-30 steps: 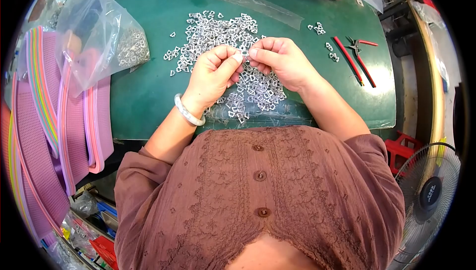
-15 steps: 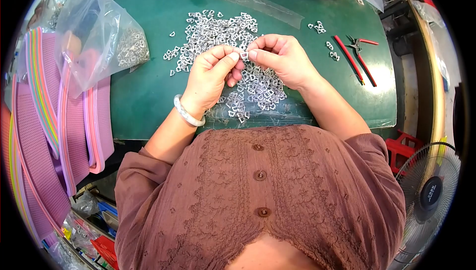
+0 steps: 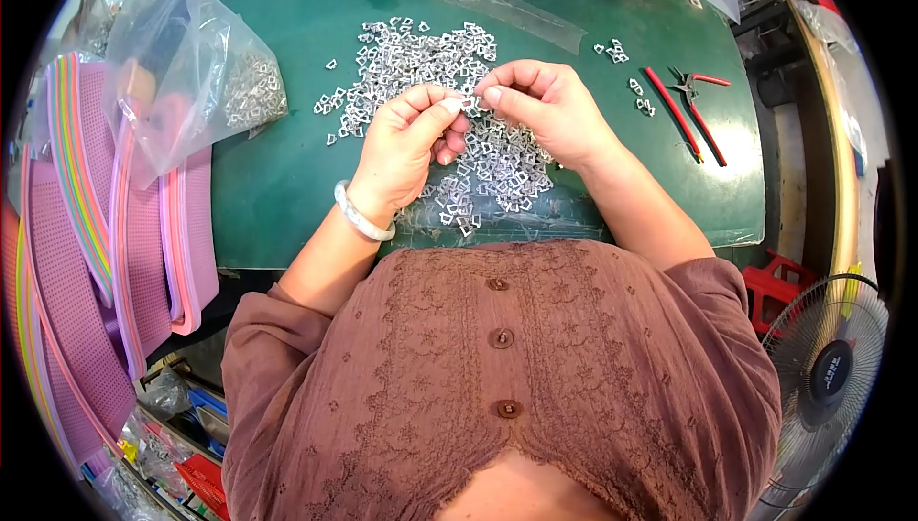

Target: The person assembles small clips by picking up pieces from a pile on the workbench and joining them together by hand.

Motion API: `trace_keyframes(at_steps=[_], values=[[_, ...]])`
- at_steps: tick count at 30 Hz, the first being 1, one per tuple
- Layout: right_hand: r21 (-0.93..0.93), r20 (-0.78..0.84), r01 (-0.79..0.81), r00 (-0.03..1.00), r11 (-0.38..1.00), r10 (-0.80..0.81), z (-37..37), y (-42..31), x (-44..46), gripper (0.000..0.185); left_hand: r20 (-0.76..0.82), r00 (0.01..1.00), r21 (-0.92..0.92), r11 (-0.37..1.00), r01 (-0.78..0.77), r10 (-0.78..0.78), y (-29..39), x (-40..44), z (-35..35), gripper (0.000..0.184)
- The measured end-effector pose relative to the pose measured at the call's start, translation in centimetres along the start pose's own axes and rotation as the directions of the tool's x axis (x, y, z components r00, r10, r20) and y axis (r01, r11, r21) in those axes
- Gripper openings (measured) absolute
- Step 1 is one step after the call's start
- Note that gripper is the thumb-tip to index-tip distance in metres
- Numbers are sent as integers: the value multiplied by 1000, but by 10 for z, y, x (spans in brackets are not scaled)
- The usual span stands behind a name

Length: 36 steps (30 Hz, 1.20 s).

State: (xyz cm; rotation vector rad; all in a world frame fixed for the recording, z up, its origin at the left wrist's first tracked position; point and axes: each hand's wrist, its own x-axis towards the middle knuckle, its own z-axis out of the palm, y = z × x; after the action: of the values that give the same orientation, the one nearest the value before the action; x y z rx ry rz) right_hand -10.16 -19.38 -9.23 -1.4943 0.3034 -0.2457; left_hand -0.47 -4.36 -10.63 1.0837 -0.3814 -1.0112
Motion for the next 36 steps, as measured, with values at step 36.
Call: trace_keyframes(at_steps=[36], values=[[-838,315,425,889,344,-331,1,19,14,11,-17,998,-120,991,57,-60,2,5,-14,12]])
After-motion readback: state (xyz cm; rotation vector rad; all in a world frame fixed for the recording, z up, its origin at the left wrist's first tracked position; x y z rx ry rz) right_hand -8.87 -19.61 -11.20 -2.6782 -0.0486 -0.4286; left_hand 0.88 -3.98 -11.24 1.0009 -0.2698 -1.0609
